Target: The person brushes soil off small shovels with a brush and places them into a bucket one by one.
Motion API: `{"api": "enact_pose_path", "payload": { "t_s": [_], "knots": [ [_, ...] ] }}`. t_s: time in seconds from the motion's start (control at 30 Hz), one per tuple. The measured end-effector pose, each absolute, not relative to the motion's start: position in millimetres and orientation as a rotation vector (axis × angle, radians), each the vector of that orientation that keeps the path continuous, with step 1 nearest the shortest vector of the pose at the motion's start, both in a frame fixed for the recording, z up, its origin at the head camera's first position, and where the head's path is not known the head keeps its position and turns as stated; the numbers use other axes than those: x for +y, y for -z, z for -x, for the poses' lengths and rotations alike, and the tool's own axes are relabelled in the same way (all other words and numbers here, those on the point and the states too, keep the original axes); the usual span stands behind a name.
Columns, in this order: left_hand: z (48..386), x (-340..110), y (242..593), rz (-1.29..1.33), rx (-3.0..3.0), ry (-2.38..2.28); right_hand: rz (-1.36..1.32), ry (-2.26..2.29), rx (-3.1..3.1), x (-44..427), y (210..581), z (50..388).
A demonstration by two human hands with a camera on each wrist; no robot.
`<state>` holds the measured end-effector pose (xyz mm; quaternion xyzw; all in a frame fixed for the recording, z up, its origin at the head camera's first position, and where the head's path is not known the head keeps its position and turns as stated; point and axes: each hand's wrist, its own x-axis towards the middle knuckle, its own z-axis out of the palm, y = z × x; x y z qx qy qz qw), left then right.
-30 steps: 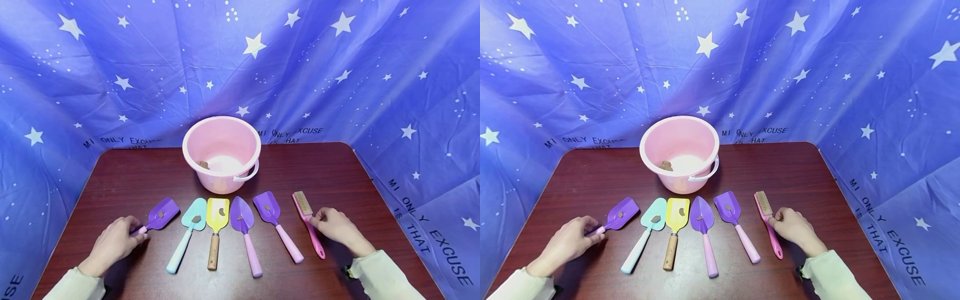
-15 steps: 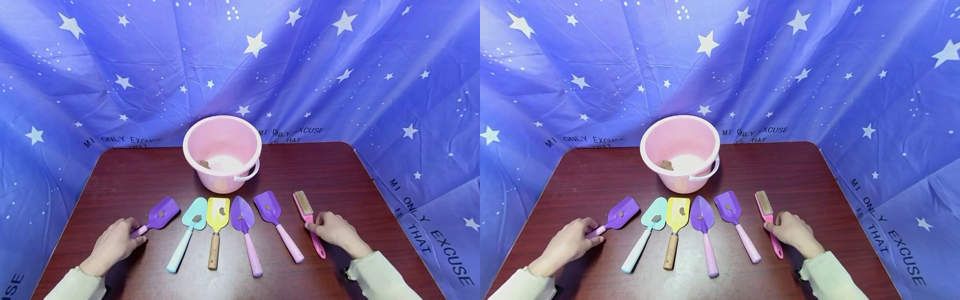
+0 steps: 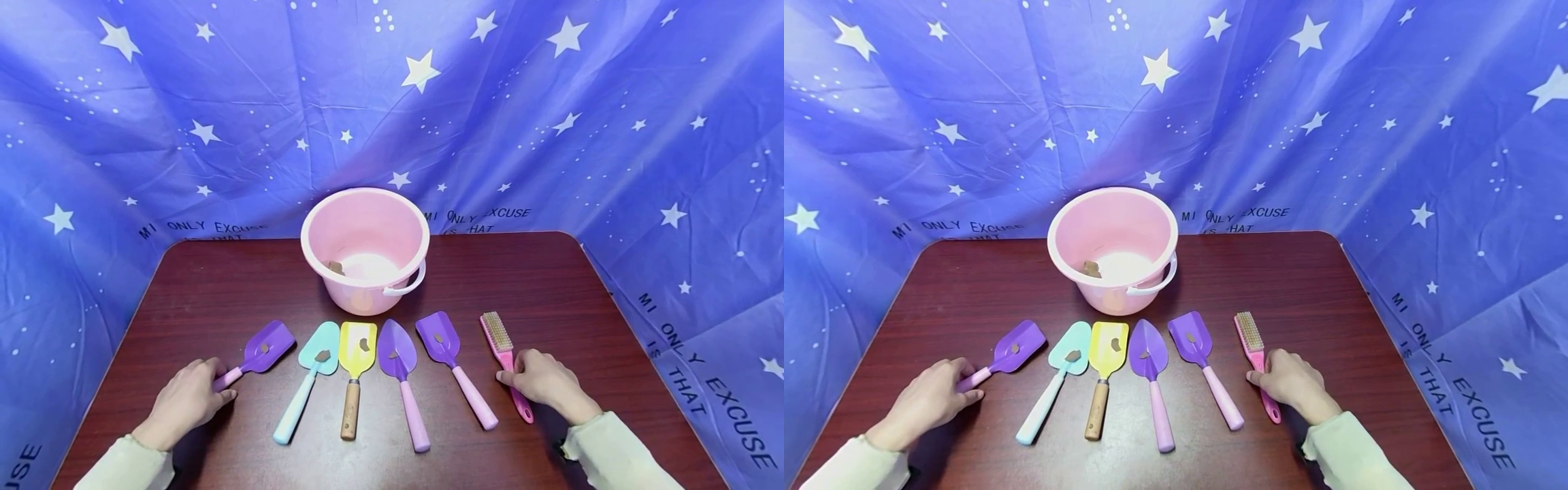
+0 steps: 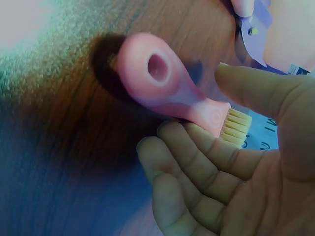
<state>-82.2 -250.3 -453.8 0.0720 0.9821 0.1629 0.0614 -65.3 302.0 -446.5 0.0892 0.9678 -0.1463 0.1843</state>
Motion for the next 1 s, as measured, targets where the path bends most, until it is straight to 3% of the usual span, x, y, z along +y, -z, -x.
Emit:
{"api": "enact_pose_path", "payload": {
  "t_s": [1.0],
  "knots": [
    [79.3, -251.4, 460.2, -0.22, 2.97, -0.483, -0.275, 0.383, 2.728, 303.5, 448.9, 65.7]
  ]
}}
